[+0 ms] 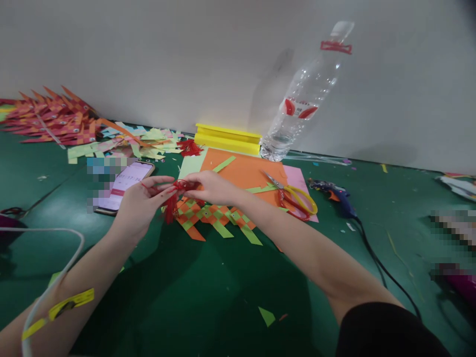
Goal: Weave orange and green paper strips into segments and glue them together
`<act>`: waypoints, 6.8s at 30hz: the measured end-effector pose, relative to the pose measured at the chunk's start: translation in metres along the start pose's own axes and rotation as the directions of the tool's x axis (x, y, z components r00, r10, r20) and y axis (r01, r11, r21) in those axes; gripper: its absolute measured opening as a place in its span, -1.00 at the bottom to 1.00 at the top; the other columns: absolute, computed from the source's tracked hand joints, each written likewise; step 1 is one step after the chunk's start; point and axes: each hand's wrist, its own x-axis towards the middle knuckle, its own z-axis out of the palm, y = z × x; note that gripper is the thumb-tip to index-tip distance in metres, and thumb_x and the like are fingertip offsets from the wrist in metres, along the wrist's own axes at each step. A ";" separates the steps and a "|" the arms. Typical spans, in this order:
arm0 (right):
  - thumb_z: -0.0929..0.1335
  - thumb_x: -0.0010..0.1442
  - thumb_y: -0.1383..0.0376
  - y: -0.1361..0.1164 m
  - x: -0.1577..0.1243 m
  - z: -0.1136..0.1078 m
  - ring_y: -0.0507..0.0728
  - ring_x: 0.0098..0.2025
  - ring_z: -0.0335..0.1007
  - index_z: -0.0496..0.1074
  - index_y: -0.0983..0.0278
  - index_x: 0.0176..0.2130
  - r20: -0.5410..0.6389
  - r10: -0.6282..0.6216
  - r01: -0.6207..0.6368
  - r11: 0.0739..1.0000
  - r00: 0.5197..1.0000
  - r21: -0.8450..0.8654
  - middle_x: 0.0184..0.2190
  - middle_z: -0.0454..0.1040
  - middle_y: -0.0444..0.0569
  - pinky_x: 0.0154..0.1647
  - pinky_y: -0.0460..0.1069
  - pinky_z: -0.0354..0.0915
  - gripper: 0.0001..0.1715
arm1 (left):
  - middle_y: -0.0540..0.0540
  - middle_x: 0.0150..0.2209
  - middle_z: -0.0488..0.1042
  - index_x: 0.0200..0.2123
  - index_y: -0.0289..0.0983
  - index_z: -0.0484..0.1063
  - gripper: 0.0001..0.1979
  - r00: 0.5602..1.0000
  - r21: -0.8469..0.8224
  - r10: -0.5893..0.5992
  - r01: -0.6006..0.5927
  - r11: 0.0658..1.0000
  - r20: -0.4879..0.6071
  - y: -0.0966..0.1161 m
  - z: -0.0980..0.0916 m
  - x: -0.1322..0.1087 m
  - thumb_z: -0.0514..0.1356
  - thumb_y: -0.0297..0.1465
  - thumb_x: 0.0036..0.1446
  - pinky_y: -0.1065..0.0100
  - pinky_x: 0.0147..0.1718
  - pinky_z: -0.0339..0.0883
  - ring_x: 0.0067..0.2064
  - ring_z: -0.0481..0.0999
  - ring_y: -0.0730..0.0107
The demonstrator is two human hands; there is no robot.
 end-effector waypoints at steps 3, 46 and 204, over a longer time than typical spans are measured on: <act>0.35 0.20 0.34 0.004 0.000 -0.007 0.06 -0.33 0.45 0.54 0.33 -0.22 -0.052 0.057 -0.059 0.997 0.997 -0.044 -0.34 0.58 -0.02 -0.29 -0.05 0.29 -0.83 | -0.04 -0.39 0.61 -0.22 -0.28 0.50 -0.65 0.998 0.062 0.034 -0.031 0.998 -0.045 0.001 0.000 -0.001 0.39 -0.33 -0.14 0.39 -0.29 0.48 -0.33 0.61 0.34; 0.30 0.03 0.65 0.040 0.038 -0.026 0.19 0.15 0.31 0.52 0.33 -0.45 0.094 0.046 0.014 0.835 0.994 -0.550 0.10 0.46 0.06 0.14 0.07 0.22 -0.69 | -0.06 -0.19 0.60 -0.13 -0.20 0.44 -0.78 0.810 0.622 0.532 -0.553 0.554 0.247 -0.003 0.006 -0.018 0.18 -0.25 0.19 0.45 -0.41 0.47 -0.25 0.63 0.32; 0.29 0.25 0.16 -0.041 -0.092 0.057 -0.09 -0.59 0.03 0.45 0.27 -0.27 -0.318 0.437 -0.022 0.615 0.842 0.788 -0.56 0.20 -0.25 -0.57 -0.12 0.00 -0.76 | -0.05 -0.42 0.44 -0.45 -0.22 0.48 -0.88 0.887 0.276 0.191 -0.326 0.904 0.421 -0.007 0.036 -0.045 0.21 -0.33 0.08 0.33 -0.26 0.31 -0.30 0.41 0.25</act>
